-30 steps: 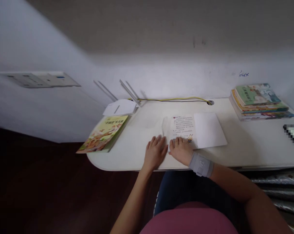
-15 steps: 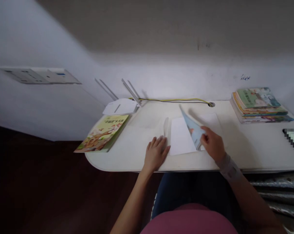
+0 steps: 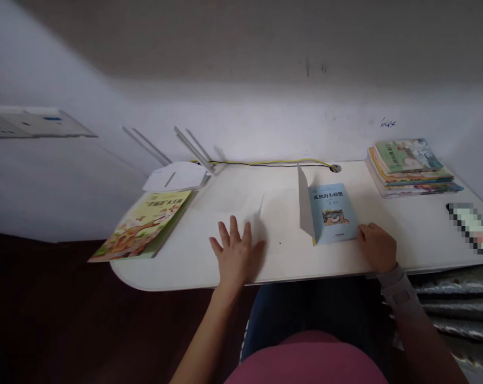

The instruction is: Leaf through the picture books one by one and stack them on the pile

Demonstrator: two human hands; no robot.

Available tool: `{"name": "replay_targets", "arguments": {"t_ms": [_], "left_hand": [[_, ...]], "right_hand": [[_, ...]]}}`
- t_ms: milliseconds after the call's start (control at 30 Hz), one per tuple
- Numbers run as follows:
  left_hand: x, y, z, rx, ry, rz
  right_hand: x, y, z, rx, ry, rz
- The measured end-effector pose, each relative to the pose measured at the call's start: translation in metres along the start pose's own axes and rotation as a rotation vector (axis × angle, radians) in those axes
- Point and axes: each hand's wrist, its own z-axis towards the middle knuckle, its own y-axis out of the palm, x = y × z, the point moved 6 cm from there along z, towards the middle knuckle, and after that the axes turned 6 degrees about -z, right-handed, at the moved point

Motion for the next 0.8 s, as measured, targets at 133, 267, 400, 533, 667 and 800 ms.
{"name": "replay_targets", "arguments": {"t_ms": [133, 267, 400, 533, 667, 800], "left_hand": [[0.059, -0.005, 0.004, -0.051, 0.314, -0.117], [0.115, 0.015, 0.002, -0.291, 0.547, -0.303], [0.132, 0.029, 0.000, -0.366, 0.615, -0.266], [0.104, 0.030, 0.009, -0.287, 0.508, -0.164], [0.053, 0.037, 0.025, -0.237, 0.233, -0.105], [0.030, 0.046, 0.026, -0.266, 0.181, -0.208]], "right_hand": [[-0.037, -0.022, 0.024, 0.163, -0.219, 0.401], [-0.065, -0.037, 0.052, 0.313, -0.345, 0.820], [-0.095, -0.043, 0.073, 0.260, -0.523, 0.814], [-0.125, -0.031, 0.078, 0.157, -0.609, 0.595], [-0.151, -0.005, 0.070, 0.093, -0.667, 0.194], [-0.171, 0.011, 0.065, 0.067, -0.688, 0.009]]}}
